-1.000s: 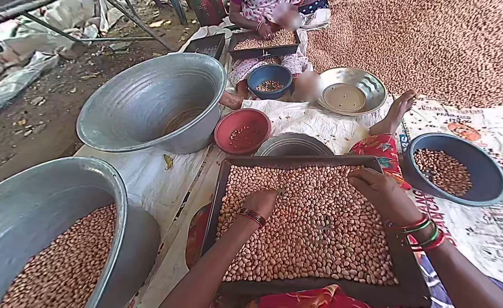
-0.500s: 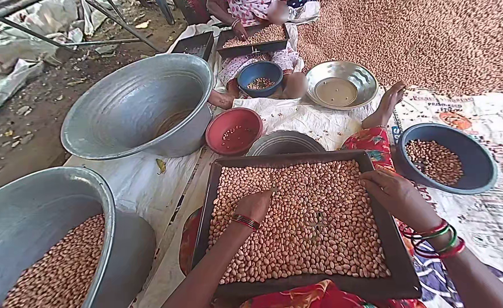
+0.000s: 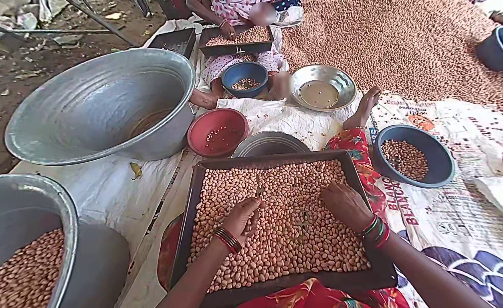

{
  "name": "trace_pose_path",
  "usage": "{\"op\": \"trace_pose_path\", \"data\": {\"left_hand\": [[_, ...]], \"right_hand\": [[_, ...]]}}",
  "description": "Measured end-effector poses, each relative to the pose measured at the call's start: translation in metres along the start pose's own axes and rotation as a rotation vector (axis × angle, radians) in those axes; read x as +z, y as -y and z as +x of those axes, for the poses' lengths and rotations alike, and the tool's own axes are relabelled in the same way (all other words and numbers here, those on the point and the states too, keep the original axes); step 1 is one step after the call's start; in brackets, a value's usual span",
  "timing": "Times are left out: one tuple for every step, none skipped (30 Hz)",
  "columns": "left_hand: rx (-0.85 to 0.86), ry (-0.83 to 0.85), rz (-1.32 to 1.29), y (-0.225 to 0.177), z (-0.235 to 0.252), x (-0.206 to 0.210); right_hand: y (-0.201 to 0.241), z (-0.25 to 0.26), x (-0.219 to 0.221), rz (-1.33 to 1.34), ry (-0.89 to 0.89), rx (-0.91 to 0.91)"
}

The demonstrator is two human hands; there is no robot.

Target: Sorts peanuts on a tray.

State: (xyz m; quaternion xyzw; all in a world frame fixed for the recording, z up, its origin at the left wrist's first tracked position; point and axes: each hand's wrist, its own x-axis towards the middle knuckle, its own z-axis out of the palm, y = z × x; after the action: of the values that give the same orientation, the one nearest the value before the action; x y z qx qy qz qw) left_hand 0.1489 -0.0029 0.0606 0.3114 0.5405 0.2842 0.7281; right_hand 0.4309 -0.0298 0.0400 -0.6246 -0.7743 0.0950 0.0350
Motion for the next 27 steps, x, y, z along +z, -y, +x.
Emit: {"op": "trace_pose_path", "data": {"left_hand": [[-0.023, 0.020, -0.040, 0.002, -0.001, 0.000], [-0.049, 0.045, -0.055, 0.005, 0.000, 0.002], [-0.088, 0.075, -0.053, 0.010, 0.001, 0.003], [-0.141, 0.110, -0.035, 0.014, 0.003, 0.006], [-0.198, 0.146, -0.021, 0.019, 0.005, 0.008], [-0.251, 0.185, -0.007, 0.023, 0.006, 0.011], [-0.289, 0.212, -0.011, 0.027, 0.006, 0.012], [-0.302, 0.237, -0.020, 0.030, 0.006, 0.013], [-0.295, 0.264, -0.026, 0.032, 0.006, 0.013], [-0.283, 0.271, -0.029, 0.032, 0.006, 0.012], [-0.273, 0.249, -0.032, 0.031, 0.006, 0.012], [-0.264, 0.216, -0.033, 0.029, 0.005, 0.012], [-0.253, 0.179, -0.042, 0.028, 0.005, 0.011], [-0.238, 0.142, -0.064, 0.028, 0.006, 0.011], [-0.228, 0.116, -0.085, 0.027, 0.007, 0.010], [-0.215, 0.095, -0.103, 0.027, 0.008, 0.011], [-0.204, 0.080, -0.115, 0.026, 0.008, 0.011], [-0.198, 0.070, -0.124, 0.024, 0.007, 0.012], [-0.190, 0.070, -0.132, 0.023, 0.006, 0.012], [-0.183, 0.075, -0.136, 0.022, 0.006, 0.011], [-0.173, 0.080, -0.136, 0.021, 0.006, 0.010], [-0.166, 0.084, -0.134, 0.020, 0.006, 0.009], [-0.162, 0.085, -0.132, 0.021, 0.007, 0.008], [-0.162, 0.080, -0.130, 0.021, 0.007, 0.007], [-0.165, 0.072, -0.130, 0.020, 0.008, 0.006], [-0.165, 0.065, -0.133, 0.020, 0.007, 0.006], [-0.163, 0.063, -0.136, 0.019, 0.007, 0.006]], "right_hand": [[0.002, 0.000, -0.009, 0.113, 0.042, 0.033], [0.005, 0.001, -0.020, 0.241, 0.076, 0.052], [0.010, 0.001, -0.031, 0.373, 0.093, 0.041], [0.016, 0.000, -0.040, 0.482, 0.102, -0.005], [0.022, 0.000, -0.047, 0.546, 0.109, -0.076], [0.028, 0.002, -0.051, 0.556, 0.111, -0.142], [0.032, 0.007, -0.052, 0.520, 0.105, -0.172], [0.034, 0.012, -0.051, 0.460, 0.121, -0.148], [0.032, 0.019, -0.047, 0.388, 0.158, -0.096], [0.030, 0.026, -0.039, 0.305, 0.198, -0.046], [0.027, 0.030, -0.029, 0.218, 0.229, -0.010], [0.026, 0.032, -0.016, 0.139, 0.227, -0.001], [0.026, 0.032, -0.004, 0.085, 0.188, -0.009], [0.026, 0.030, 0.004, 0.055, 0.158, -0.004], [0.027, 0.030, 0.008, 0.040, 0.132, 0.003], [0.027, 0.029, 0.012, 0.033, 0.102, 0.007], [0.028, 0.029, 0.013, 0.023, 0.076, 0.012], [0.029, 0.030, 0.014, 0.013, 0.065, 0.019], [0.032, 0.030, 0.014, -0.002, 0.061, 0.026], [0.033, 0.030, 0.016, -0.011, 0.030, 0.020], [0.033, 0.031, 0.018, -0.014, -0.013, 0.002], [0.034, 0.033, 0.016, -0.023, 0.003, 0.000], [0.038, 0.036, 0.007, -0.035, 0.112, 0.029], [0.044, 0.040, -0.003, -0.055, 0.264, 0.070], [0.050, 0.044, -0.011, -0.086, 0.392, 0.101], [0.054, 0.046, -0.016, -0.116, 0.470, 0.114], [0.057, 0.047, -0.018, -0.139, 0.507, 0.124]]}}
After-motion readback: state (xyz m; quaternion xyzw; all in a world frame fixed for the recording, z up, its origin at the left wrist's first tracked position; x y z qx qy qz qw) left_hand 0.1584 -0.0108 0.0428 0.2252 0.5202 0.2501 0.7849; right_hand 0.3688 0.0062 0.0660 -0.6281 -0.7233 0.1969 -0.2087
